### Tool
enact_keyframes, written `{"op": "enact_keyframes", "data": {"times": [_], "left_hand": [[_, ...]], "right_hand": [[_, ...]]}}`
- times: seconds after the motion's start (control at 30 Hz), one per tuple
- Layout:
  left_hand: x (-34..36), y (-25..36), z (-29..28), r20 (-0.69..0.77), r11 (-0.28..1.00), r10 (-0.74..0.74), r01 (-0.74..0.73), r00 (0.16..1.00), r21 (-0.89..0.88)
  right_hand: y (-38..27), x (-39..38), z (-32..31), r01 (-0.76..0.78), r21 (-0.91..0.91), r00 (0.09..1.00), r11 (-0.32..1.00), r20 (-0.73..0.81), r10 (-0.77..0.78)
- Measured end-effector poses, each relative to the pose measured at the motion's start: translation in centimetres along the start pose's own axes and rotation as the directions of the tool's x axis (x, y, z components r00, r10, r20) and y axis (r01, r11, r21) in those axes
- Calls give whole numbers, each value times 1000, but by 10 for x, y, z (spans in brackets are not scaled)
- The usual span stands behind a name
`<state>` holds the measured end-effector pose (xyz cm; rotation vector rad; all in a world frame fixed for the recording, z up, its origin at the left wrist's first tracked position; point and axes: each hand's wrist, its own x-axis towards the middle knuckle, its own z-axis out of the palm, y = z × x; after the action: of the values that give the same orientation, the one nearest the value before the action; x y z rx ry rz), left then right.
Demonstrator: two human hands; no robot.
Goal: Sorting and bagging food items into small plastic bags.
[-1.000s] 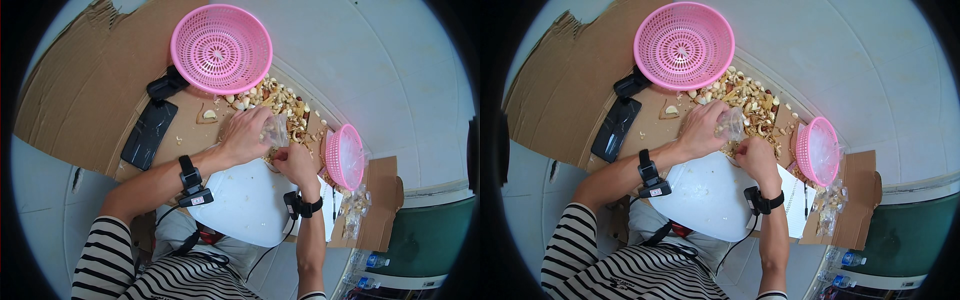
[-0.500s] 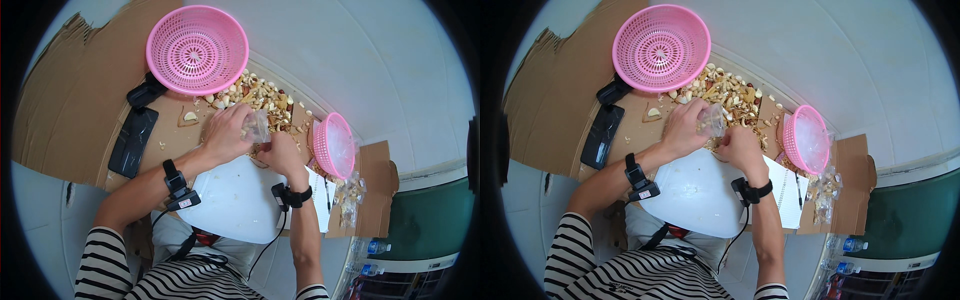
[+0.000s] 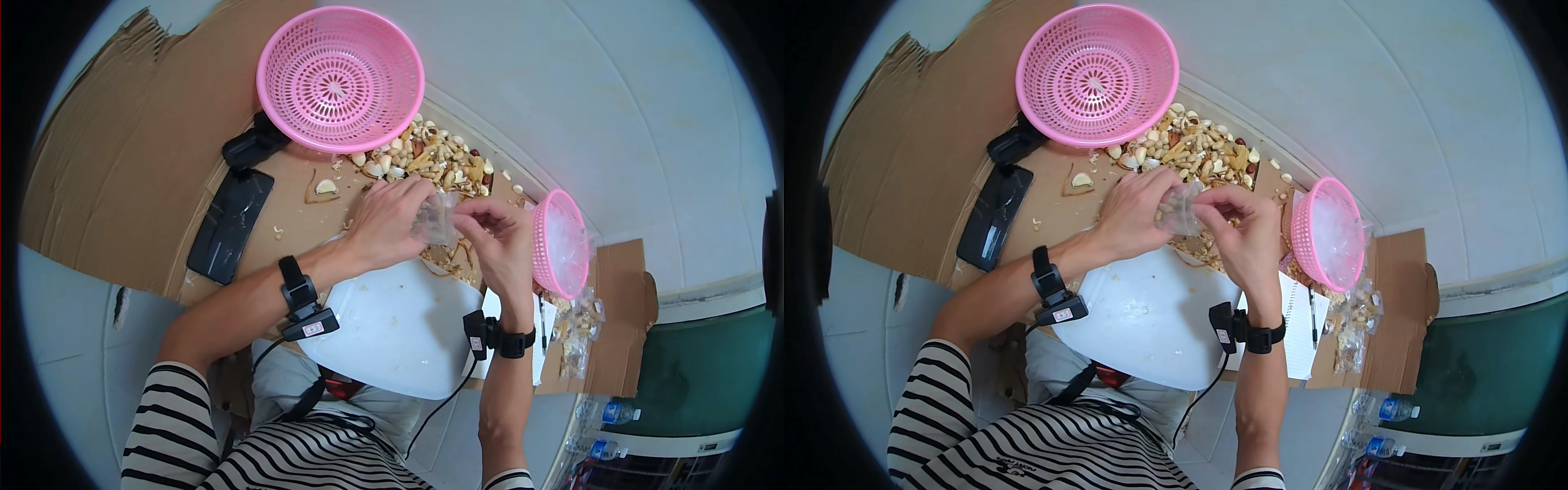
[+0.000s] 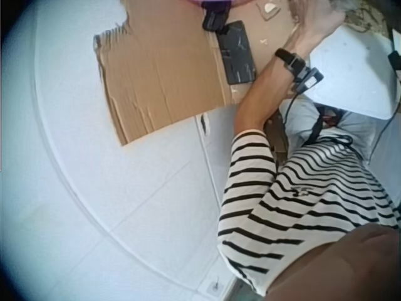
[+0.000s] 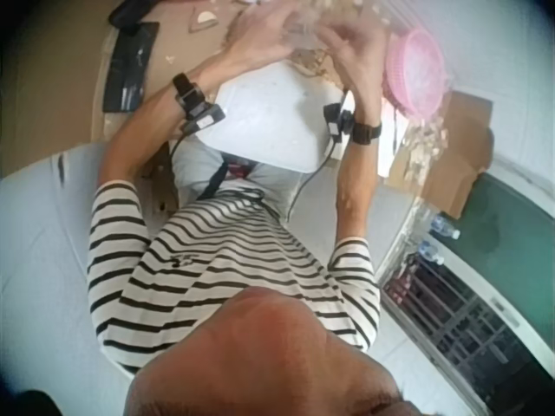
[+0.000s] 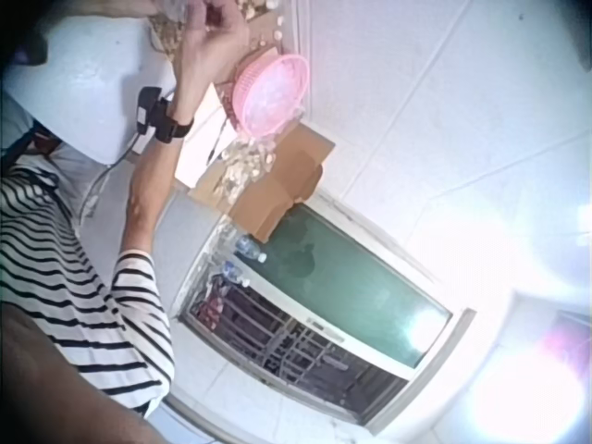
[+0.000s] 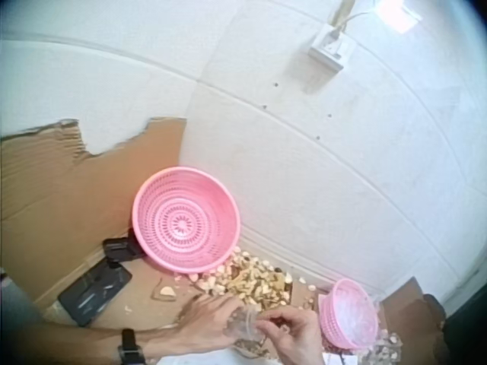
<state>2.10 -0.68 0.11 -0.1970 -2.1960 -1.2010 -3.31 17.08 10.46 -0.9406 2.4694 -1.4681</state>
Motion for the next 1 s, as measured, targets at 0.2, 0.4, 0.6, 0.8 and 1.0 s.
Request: {"op": "enact_keyframes", "data": {"times": [0.2, 0.4, 0.6, 0.8, 1.0], "left_hand": [[-1, -6, 1, -68, 1000, -11, 12, 998, 5], [0, -4, 2, -72, 1000, -7, 8, 997, 20], [-2, -4, 5, -61, 1000, -9, 9, 998, 3], [-2, -4, 2, -66, 1000, -8, 8, 998, 0], [3, -1, -2, -74, 998, -63, 63, 995, -1]], "right_hand": [[25, -7, -27, -198, -410, 976, 890, 2, 218], [46, -42, -29, -202, -578, 954, 791, 68, 293], [49, -50, -31, -205, -546, 963, 812, 36, 267], [44, -43, -28, -215, -606, 947, 766, 62, 314], [49, -25, -16, -145, -659, 937, 738, 149, 317]]}}
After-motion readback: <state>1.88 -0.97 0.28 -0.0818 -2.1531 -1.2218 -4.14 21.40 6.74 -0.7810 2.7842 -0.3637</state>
